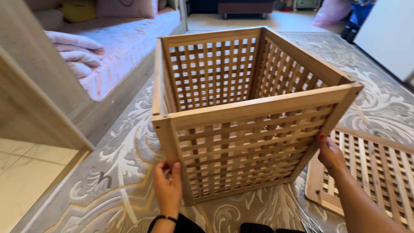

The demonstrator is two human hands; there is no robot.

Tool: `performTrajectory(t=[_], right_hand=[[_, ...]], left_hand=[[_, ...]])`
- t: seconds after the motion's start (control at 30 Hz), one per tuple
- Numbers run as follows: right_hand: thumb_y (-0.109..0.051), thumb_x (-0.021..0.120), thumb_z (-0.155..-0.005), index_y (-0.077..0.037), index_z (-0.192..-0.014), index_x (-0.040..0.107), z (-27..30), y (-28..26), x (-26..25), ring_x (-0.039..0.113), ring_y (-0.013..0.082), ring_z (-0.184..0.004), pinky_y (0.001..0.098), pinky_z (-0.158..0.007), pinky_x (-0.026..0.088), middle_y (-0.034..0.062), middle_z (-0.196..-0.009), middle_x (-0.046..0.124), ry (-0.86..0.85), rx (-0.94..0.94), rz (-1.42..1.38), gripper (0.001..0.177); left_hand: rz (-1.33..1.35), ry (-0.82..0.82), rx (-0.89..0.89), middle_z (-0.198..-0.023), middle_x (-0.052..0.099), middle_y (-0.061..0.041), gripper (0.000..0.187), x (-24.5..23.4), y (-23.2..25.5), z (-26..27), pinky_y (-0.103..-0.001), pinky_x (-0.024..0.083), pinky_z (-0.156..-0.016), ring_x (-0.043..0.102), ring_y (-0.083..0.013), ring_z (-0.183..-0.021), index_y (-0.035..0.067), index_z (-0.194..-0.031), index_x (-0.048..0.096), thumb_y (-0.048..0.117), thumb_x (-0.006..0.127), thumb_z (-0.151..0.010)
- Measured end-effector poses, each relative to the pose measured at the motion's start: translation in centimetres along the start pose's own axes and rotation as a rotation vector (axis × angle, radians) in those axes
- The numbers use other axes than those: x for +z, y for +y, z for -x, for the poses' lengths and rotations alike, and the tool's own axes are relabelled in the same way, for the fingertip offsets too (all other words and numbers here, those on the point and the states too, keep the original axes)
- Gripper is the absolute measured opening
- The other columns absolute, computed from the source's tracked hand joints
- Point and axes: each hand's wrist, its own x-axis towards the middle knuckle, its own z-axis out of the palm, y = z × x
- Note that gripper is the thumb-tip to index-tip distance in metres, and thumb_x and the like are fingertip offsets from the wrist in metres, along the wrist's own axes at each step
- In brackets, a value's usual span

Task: The person assembles a wooden lattice storage unit by connecting multiple flat panels. They use a screwdriver to tighten screws at the corners, joining the panels together to form a box-like structure.

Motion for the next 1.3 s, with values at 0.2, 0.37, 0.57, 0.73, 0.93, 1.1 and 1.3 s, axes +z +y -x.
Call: performTrajectory(t=[0.2,0.37,0.57,0.73,0.93,1.1,1.3], right_hand=[[-0.088,0.028,-0.087,-0.006,-0.120,0.053,1.1,-3.1,0.3,0.028,0.0123,-0.047,0.0302,-0.045,0.018,0.0046,-0.081,0.043,-0.127,0.069,-0.043,0.092],[-0.088,0.033,-0.079,-0.012,-0.120,0.051,1.2,-3.3,-0.1,0.036,0.0121,-0.053,0.0286,-0.046,0.021,-0.0016,-0.087,0.052,-0.156,0.132,-0.054,0.088],[-0.088,0.035,-0.082,-0.012,-0.112,0.051,1.1,-0.1,-2.4,0.039,0.0115,-0.056,0.0272,-0.048,0.024,0.0010,-0.073,0.046,-0.157,0.181,-0.087,0.083],[-0.090,0.038,-0.080,-0.009,-0.106,0.055,1.9,1.6,-4.7,0.034,0.0092,-0.055,0.0266,-0.048,0.023,-0.0008,-0.068,0.041,-0.105,0.130,-0.123,0.086],[-0.093,0.034,-0.075,-0.006,-0.101,0.058,3.5,-0.3,-7.2,0.036,0.0078,-0.056,0.0247,-0.049,0.025,-0.0014,-0.071,0.054,-0.016,0.161,-0.155,0.094],[-0.095,0.030,-0.077,-0.011,-0.109,0.057,4.0,-3.7,-12.6,0.046,0.0074,-0.058,0.0209,-0.050,0.037,-0.0036,-0.079,0.055,0.120,0.133,-0.116,0.094],[-0.100,0.010,-0.079,0.000,-0.103,0.061,7.4,-5.8,-25.2,0.038,0.0078,-0.056,0.0261,-0.047,0.024,0.0065,-0.077,0.056,0.384,0.106,-0.210,0.116]], left_hand=[[-0.024,-0.038,-0.182,-0.089,0.073,-0.009,0.043,0.2,-0.5,-0.3,-0.032,0.053,-0.077,0.068,-0.0183,-0.082,0.003,-0.103,0.069,0.045,0.064,-0.095],[-0.096,-0.125,-0.175,-0.084,0.069,-0.010,0.051,-0.3,-1.8,-0.2,-0.033,0.051,-0.073,0.064,-0.0196,-0.077,0.004,-0.100,0.066,0.053,0.055,-0.097],[0.014,-0.179,-0.153,-0.090,0.067,-0.010,0.056,0.1,-2.7,0.1,-0.033,0.049,-0.079,0.062,-0.0194,-0.084,0.003,-0.106,0.061,0.057,0.045,-0.102],[0.110,-0.132,-0.078,-0.112,0.065,-0.003,0.061,1.0,-0.6,2.0,-0.031,0.045,-0.089,0.061,-0.0148,-0.103,0.001,-0.130,0.048,0.055,0.045,-0.103],[0.183,-0.207,-0.144,-0.091,0.054,-0.008,0.051,2.0,4.2,1.9,-0.032,0.043,-0.078,0.049,-0.0173,-0.084,0.000,-0.110,0.056,0.050,0.045,-0.108],[0.340,-0.315,-0.208,-0.109,0.061,-0.007,0.057,4.8,10.1,0.4,-0.032,0.043,-0.094,0.054,-0.0165,-0.101,0.002,-0.119,0.057,0.054,0.042,-0.103],[0.952,-0.509,-0.482,-0.137,0.059,-0.004,0.074,9.9,16.8,1.9,-0.038,0.034,-0.113,0.051,-0.0183,-0.129,0.005,-0.132,0.055,0.066,0.027,-0.102]])
